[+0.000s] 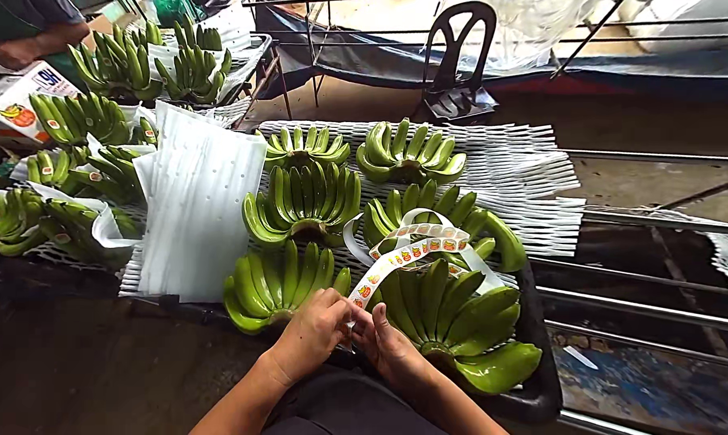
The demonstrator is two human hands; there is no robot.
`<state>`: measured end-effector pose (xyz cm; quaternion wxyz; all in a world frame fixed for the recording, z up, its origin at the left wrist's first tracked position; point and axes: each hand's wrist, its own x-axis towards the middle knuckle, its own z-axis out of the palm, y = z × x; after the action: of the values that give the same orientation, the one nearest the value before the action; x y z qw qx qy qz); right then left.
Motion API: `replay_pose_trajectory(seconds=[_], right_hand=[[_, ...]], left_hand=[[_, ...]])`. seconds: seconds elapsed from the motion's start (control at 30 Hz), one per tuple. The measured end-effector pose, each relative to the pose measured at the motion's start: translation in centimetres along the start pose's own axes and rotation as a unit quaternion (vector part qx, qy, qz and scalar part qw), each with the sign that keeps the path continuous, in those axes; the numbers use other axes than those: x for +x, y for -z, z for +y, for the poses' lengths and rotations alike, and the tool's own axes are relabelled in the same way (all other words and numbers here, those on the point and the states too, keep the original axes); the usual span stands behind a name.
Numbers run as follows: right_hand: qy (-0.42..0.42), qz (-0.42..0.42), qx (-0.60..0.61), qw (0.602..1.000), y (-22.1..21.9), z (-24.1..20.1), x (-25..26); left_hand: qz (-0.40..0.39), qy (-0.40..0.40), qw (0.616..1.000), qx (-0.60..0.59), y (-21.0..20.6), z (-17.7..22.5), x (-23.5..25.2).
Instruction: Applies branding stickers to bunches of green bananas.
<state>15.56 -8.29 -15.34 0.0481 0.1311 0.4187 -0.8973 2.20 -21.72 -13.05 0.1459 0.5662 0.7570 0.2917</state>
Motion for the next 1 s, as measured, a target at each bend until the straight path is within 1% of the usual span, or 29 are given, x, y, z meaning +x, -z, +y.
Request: replay_pose_trajectory(seconds=[0.07, 0.13, 0.17, 0.2, 0.23, 0.27, 0.3, 0.33, 0.37, 0.4, 0.47, 0.53, 0.6, 0.63, 0.67, 0.7, 0.73, 0.77, 0.83, 0.93, 0.97, 1.0], right_hand=[[-0.021, 0.012, 0.023, 0.999, -0.2, 0.5, -0.2], [-0.061, 0.062, 0.068, 0.994, -0.2, 0.7, -0.1], [-0.071, 0.094, 0.091, 0.989, -0.1, 0.7, 0.0], [-0.071, 0.133, 0.102, 0.983, 0.0, 0.5, 0.2], [-0.060, 0.176, 0.097, 0.978, 0.1, 0.2, 0.5], [-0.042, 0.211, 0.082, 0.973, 0.2, -0.1, 0.7], [-0.024, 0.230, 0.059, 0.971, 0.4, -0.5, 0.7], [-0.012, 0.241, 0.036, 0.970, 0.5, -1.0, 0.7], [0.000, 0.243, 0.015, 0.970, 0.5, -1.4, 0.7], [0.009, 0.236, -0.002, 0.972, 0.6, -1.8, 0.8], [0.024, 0.217, -0.027, 0.976, 0.6, -2.3, 0.9], [0.041, 0.218, -0.049, 0.974, 0.5, -2.5, 1.1], [0.046, 0.233, -0.075, 0.968, 0.5, -2.4, 1.3], [0.044, 0.239, -0.085, 0.966, 0.6, -2.3, 1.3], [0.044, 0.244, -0.090, 0.965, 0.8, -2.4, 1.5], [0.047, 0.251, -0.093, 0.963, 0.9, -2.5, 1.6], [0.048, 0.258, -0.092, 0.960, 1.0, -2.4, 1.5], [0.046, 0.262, -0.092, 0.959, 1.2, -2.4, 1.3], [0.045, 0.265, -0.092, 0.959, 1.6, -2.5, 0.9], [0.038, 0.260, -0.081, 0.961, 2.1, -2.6, 0.3], [0.034, 0.259, -0.078, 0.962, 2.1, -2.6, 0.1], [0.034, 0.259, -0.075, 0.962, 2.0, -2.6, 0.1]], left_hand=[[-0.004, -0.034, 0.999, 0.027, -0.7, -0.2, -0.6], [0.023, -0.077, 0.995, 0.058, -1.6, -0.6, -1.2], [0.046, -0.083, 0.994, 0.058, -1.9, -0.9, -1.4], [0.065, -0.065, 0.995, 0.035, -1.8, -1.1, -1.5], [0.073, -0.014, 0.997, -0.012, -1.1, -1.4, -1.5], [0.076, 0.073, 0.992, -0.067, -0.1, -1.8, -1.2], [0.081, 0.180, 0.974, -0.112, 1.0, -2.6, -0.7], [0.088, 0.279, 0.946, -0.139, 1.9, -4.0, -0.1], [0.093, 0.357, 0.919, -0.139, 2.5, -5.7, 0.5], [0.087, 0.413, 0.899, -0.120, 2.6, -7.6, 1.0], [0.058, 0.472, 0.878, -0.064, 2.3, -9.7, 1.8], [0.043, 0.477, 0.878, -0.002, 2.0, -9.6, 2.5], [0.005, 0.461, 0.884, 0.076, 2.3, -8.4, 3.0], [-0.001, 0.437, 0.894, 0.099, 2.3, -7.7, 3.1], [0.008, 0.399, 0.911, 0.104, 2.3, -7.1, 3.1], [0.026, 0.359, 0.928, 0.097, 2.1, -6.7, 3.2], [0.044, 0.336, 0.937, 0.091, 1.7, -6.7, 3.1], [0.052, 0.337, 0.936, 0.088, 1.2, -7.0, 2.8], [0.030, 0.374, 0.920, 0.112, 0.4, -7.6, 2.4], [-0.077, 0.412, 0.895, 0.154, -0.8, -6.3, 2.0], [-0.093, 0.423, 0.887, 0.160, -1.4, -5.9, 1.9], [-0.092, 0.432, 0.881, 0.169, -1.8, -5.6, 1.9]])
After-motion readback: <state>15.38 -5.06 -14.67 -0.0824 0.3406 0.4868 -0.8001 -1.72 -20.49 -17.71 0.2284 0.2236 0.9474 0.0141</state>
